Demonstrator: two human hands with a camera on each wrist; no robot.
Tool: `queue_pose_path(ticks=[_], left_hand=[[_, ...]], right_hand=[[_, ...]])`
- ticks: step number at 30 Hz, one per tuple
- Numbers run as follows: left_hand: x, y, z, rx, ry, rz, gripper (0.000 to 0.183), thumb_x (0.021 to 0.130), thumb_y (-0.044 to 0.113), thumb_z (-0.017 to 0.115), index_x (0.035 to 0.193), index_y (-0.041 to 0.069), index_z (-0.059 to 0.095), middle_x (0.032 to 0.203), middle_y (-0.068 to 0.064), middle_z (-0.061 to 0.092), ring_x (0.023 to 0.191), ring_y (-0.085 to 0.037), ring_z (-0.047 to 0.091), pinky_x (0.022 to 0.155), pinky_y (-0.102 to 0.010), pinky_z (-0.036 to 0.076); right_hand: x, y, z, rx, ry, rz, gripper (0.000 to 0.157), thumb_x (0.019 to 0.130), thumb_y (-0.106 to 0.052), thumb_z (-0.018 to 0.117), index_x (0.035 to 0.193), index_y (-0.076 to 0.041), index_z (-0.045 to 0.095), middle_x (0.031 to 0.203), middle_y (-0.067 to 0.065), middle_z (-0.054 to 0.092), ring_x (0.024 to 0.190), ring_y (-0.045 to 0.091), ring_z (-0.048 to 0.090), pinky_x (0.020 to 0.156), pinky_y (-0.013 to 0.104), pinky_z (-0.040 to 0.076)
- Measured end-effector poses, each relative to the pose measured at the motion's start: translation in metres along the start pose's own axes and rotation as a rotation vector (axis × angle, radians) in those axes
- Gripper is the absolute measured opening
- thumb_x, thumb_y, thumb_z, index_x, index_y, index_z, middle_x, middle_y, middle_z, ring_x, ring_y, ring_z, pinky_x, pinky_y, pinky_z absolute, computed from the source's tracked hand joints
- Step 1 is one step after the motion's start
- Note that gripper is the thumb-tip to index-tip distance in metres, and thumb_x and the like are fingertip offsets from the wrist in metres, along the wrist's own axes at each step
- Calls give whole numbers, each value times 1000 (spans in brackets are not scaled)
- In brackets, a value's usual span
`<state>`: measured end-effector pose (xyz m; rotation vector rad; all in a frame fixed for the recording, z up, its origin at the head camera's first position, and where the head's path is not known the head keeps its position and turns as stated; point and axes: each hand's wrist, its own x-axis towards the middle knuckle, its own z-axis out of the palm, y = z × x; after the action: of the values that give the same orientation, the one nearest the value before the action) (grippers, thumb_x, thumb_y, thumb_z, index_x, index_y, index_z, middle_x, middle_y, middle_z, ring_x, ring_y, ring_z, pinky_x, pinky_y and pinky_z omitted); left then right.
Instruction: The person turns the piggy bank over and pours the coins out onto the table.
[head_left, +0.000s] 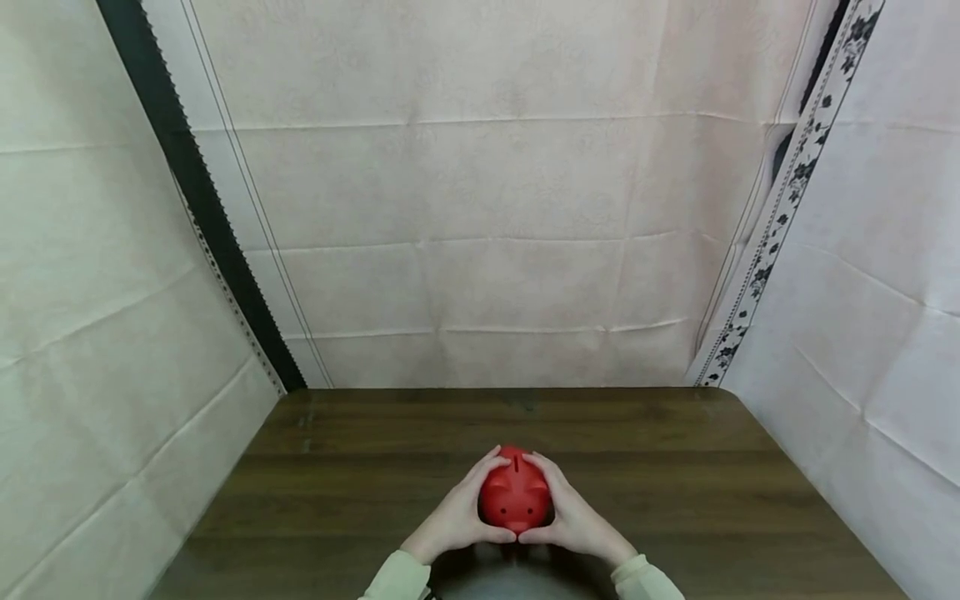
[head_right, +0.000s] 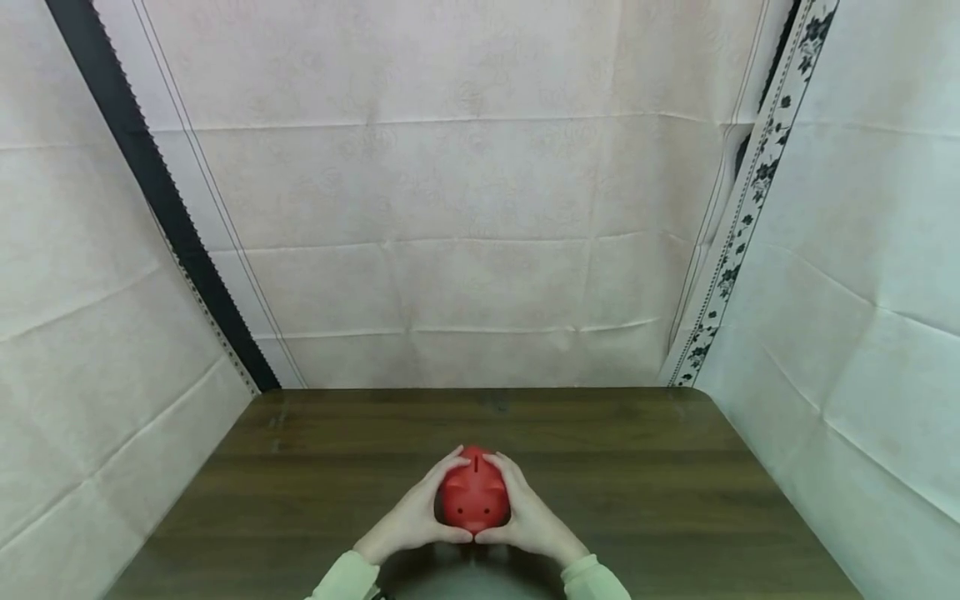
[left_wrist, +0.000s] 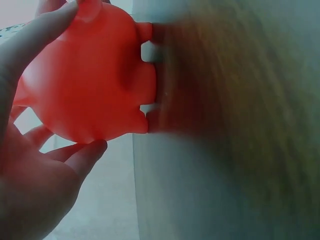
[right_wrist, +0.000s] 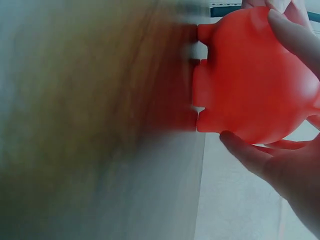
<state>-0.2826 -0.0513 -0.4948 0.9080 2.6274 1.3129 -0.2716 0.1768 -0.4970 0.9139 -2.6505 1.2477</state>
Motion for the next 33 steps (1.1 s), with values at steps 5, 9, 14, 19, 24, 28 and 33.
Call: queue_pose_path(ticks=[5, 9, 14, 19, 24, 28, 33], left_hand=[[0, 5, 1, -18, 15, 28, 87, 72, 36, 85, 142, 33, 34, 161, -3, 23, 134, -32, 45, 98, -50, 51], [0, 13, 0, -33, 27, 49, 89, 73, 35, 84, 144, 37, 31, 162, -1, 20, 135, -31, 43, 96, -49, 52], [-3, 22, -3, -36, 61, 78, 92, 73, 34, 84, 147, 39, 30, 161, -2, 19, 134, -32, 44, 94, -47, 54], [-10, 24, -4, -3, 128, 121, 90, 72, 37, 85, 146, 39, 34, 160, 0, 24, 132, -29, 47, 92, -42, 55], [-14, 23, -2, -47, 197, 151, 87, 71, 41, 85, 144, 38, 37, 158, 3, 28, 130, -26, 50, 93, -39, 55], [-16, 20, 0, -265, 237, 74, 86, 71, 30, 87, 143, 37, 39, 157, 7, 32, 128, -24, 52, 94, -27, 52], [-18, 19, 1, -463, 284, 16, 89, 72, 16, 86, 145, 36, 37, 154, 8, 36, 125, -26, 53, 93, -20, 51]], right_hand=[[-4, -5, -5, -24, 43, -7, 99, 69, -41, 86, 148, -18, 31, 154, 14, 32, 131, 32, 48, 98, 43, 52], [-7, -14, -11, -26, 70, -12, 99, 69, -39, 86, 149, -21, 31, 156, 13, 29, 133, 32, 47, 96, 45, 53], [-7, -28, -18, -56, 69, -11, 98, 69, -36, 86, 149, -24, 30, 158, 10, 28, 134, 30, 46, 95, 43, 54], [-8, -41, -24, -123, 61, -50, 100, 68, -33, 87, 150, -22, 31, 158, 9, 29, 135, 30, 46, 96, 44, 53], [-10, -45, -30, -184, 45, -126, 102, 67, -29, 88, 150, -23, 30, 157, 9, 28, 135, 30, 44, 98, 43, 52], [-10, -45, -29, -165, 87, -209, 101, 67, -23, 89, 149, -19, 31, 156, 7, 30, 136, 26, 42, 100, 37, 51], [-10, -49, -27, -145, 153, -264, 98, 71, -25, 86, 150, -16, 29, 155, 7, 32, 137, 19, 36, 100, 32, 51]])
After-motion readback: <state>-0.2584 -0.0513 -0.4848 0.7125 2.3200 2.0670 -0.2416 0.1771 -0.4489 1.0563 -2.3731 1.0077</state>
